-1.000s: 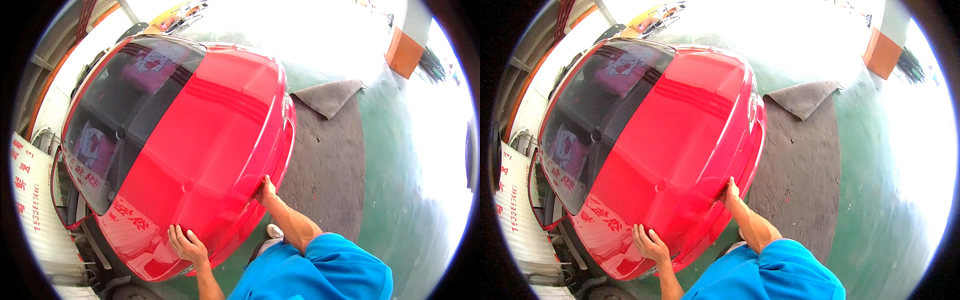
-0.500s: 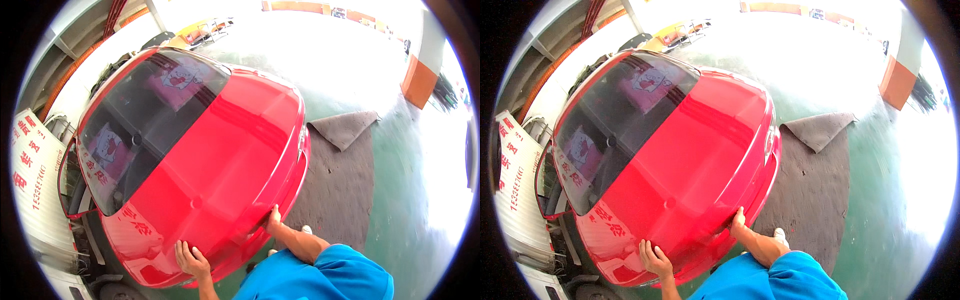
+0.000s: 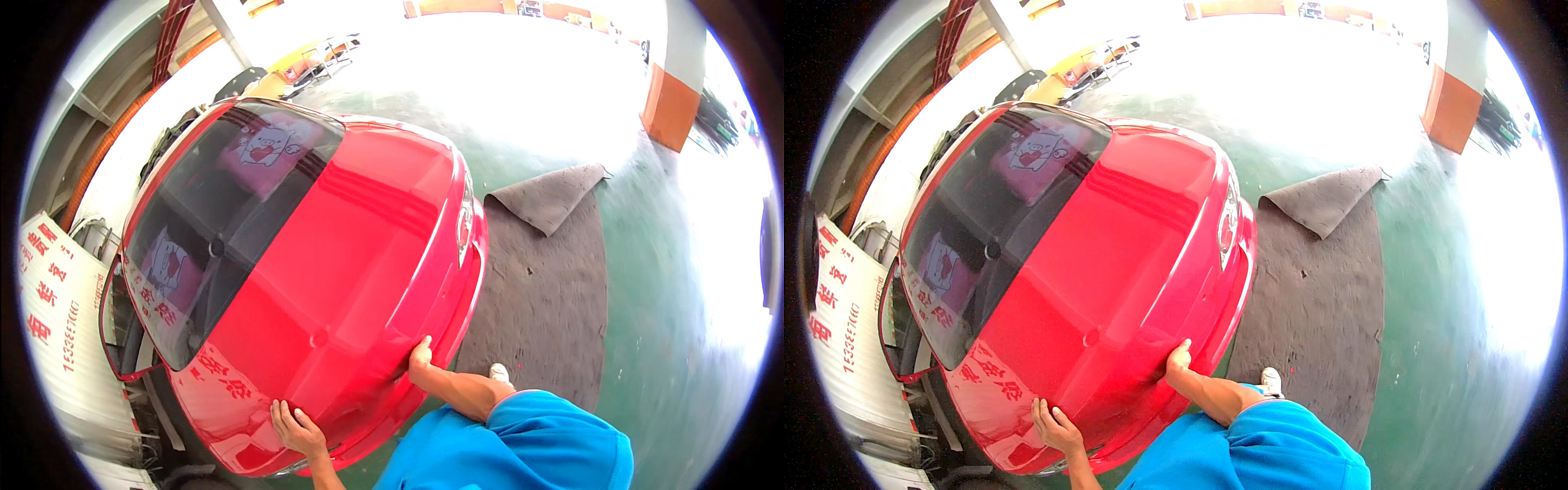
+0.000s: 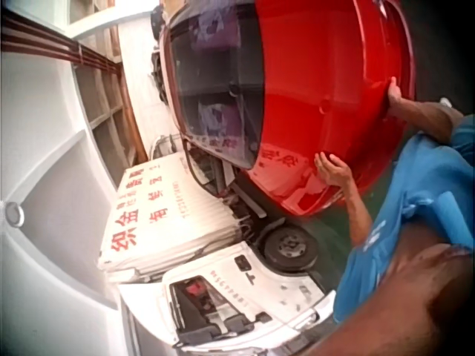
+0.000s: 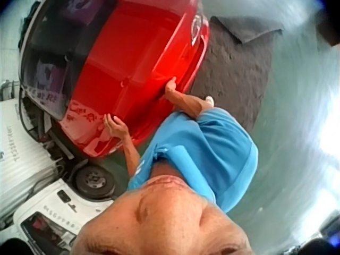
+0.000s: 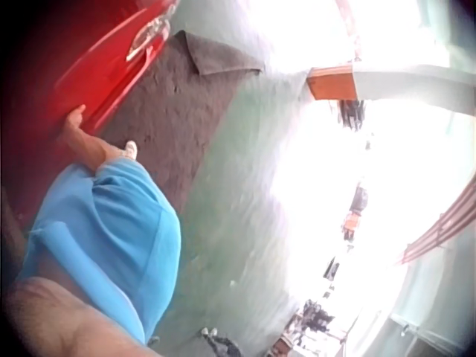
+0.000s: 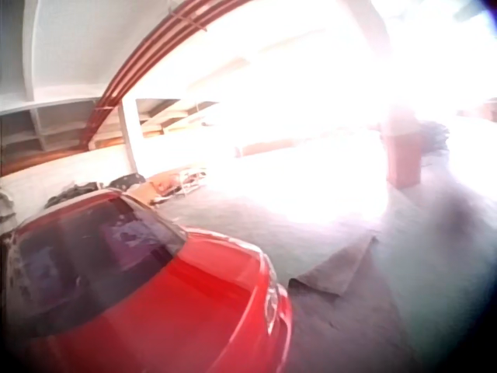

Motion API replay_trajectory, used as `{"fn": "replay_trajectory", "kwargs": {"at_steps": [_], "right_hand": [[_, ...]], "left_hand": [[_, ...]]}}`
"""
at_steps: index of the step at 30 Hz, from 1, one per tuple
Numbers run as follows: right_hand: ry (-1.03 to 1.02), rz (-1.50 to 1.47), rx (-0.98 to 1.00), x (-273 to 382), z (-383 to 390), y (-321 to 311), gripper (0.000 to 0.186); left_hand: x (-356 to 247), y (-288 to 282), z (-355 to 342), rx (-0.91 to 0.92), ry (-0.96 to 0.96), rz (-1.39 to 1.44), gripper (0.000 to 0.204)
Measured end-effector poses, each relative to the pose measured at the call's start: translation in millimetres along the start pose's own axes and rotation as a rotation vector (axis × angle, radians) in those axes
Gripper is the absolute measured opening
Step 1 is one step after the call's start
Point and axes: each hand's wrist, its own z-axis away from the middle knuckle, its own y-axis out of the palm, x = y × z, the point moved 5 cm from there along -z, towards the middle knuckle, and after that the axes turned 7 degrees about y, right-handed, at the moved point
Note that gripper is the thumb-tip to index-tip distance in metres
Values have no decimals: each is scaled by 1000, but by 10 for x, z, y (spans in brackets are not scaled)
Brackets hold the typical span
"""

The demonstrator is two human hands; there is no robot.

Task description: The person uses a screwdriver to tighten a fastener under the trunk lid, then repeatedly lifts, aligns, and lowers the red trunk lid to fit it onto the vehicle. They wipe the surface and check alignment along the edges and rear seal. A second person briefly hands a small part, which the recorder examines before continuing to adjust the lid.

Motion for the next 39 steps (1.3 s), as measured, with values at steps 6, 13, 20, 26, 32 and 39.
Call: {"fn": "replay_trajectory", "kwargs": {"at_steps": [6, 13, 20, 26, 32, 39], "right_hand": [[38, -105, -59, 30, 74, 10, 91], [-23, -127, -134, 52, 111, 15, 91], [-62, -138, -126, 76, 137, -54, 93], [-42, -172, -84, 95, 273, -99, 94], [-1, -34, -52, 166, 524, -165, 91], [154, -74, 100, 114, 437, -189, 76]], "left_hand": [[-13, 3, -19, 6, 12, -6, 35], [-38, 12, -55, 13, 16, -26, 35], [-93, 36, -107, 32, 30, -30, 36], [-75, 59, -141, 38, 34, -37, 36], [-14, -20, -274, 47, 25, -55, 36], [10, -41, -285, 40, 27, -50, 35]]}}
